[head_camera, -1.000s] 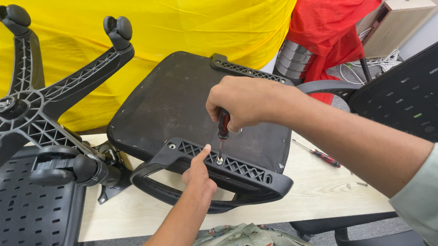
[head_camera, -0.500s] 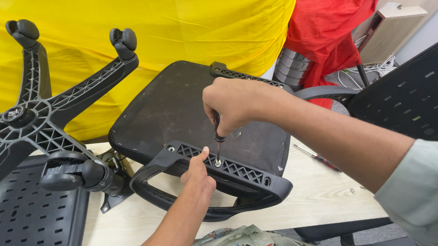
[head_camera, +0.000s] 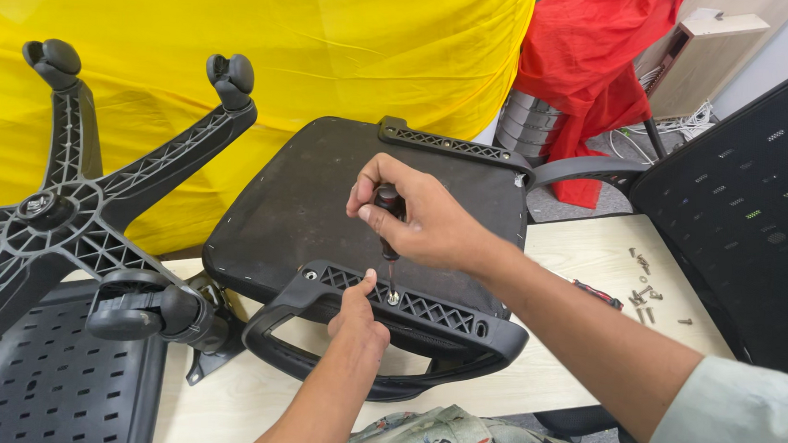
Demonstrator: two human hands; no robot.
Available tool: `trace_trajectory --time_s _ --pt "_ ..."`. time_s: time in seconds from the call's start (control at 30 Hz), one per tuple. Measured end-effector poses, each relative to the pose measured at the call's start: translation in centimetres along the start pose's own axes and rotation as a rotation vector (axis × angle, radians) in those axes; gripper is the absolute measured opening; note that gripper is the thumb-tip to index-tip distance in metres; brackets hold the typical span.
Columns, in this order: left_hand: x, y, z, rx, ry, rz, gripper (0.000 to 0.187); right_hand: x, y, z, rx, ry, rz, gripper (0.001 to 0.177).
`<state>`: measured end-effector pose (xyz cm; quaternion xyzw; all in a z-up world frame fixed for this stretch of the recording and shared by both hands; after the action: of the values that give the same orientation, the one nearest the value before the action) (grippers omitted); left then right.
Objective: The person attaches a black plastic bracket to the underside of an office chair seat using a screwdriver. They insert screws into pre-drilled holes and tighten them to secure the bracket in place.
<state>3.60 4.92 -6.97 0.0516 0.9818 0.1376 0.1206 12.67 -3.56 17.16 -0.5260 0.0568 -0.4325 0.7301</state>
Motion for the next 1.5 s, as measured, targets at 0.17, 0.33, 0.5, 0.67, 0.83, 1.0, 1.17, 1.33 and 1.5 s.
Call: trace_trajectory --time_s 0.17,0.33,0.5,0.67,0.83,1.0,1.17,1.33,1.5 --pt "0.1 0.3 0.7 -0.011 0.02 0.027 0.06 -1.7 0.8 -1.8 0.001 0.217 0.051 0.048" --pt "0.1 0.7 0.0 0.014 0.006 0.004 0.057 -2.5 3.2 -2.3 -0.123 0.169 0.175 0.067" --pt "0.0 0.9 -0.8 0.039 0.018 0.011 0.06 -1.4 4.9 -2.0 -0.188 0.012 0.201 0.057" --pt "0.3 1.1 -0.1 0.033 0.045 0.063 0.065 -0.8 5.7 -2.5 -0.214 -0.044 0.188 0.028" --pt "0.5 0.9 0.5 0.021 0.05 0.09 0.068 -0.9 5.4 -3.2 -0.279 0.147 0.147 0.026" --pt "-0.1 0.4 0.1 0.016 -0.036 0.028 0.062 -0.4 3.3 -4.1 -0.413 0.336 -0.201 0.037" --pt "-0.2 0.4 -0.2 0.021 -0.049 0.033 0.061 -0.1 0.8 -3.7 -0.391 0.345 -0.3 0.077" --pt "0.1 0.8 0.0 0.035 -0.022 0.039 0.062 -0.9 0.2 -3.5 -0.224 0.305 -0.273 0.095" --pt "0.3 0.9 0.3 0.043 -0.009 0.009 0.06 1.4 1.6 -4.8 -0.129 0.653 -0.044 0.061"
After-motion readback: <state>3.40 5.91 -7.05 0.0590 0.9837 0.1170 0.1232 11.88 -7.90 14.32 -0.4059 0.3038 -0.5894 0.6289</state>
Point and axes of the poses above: each hand's wrist, its own z-axis towards the middle knuckle, its own x-axis out of the back of the hand, y = z × x, the point moved 8 cm from there along z, towards the middle knuckle, and after that the axes turned 8 degrees about x, right-handed, at the moved point
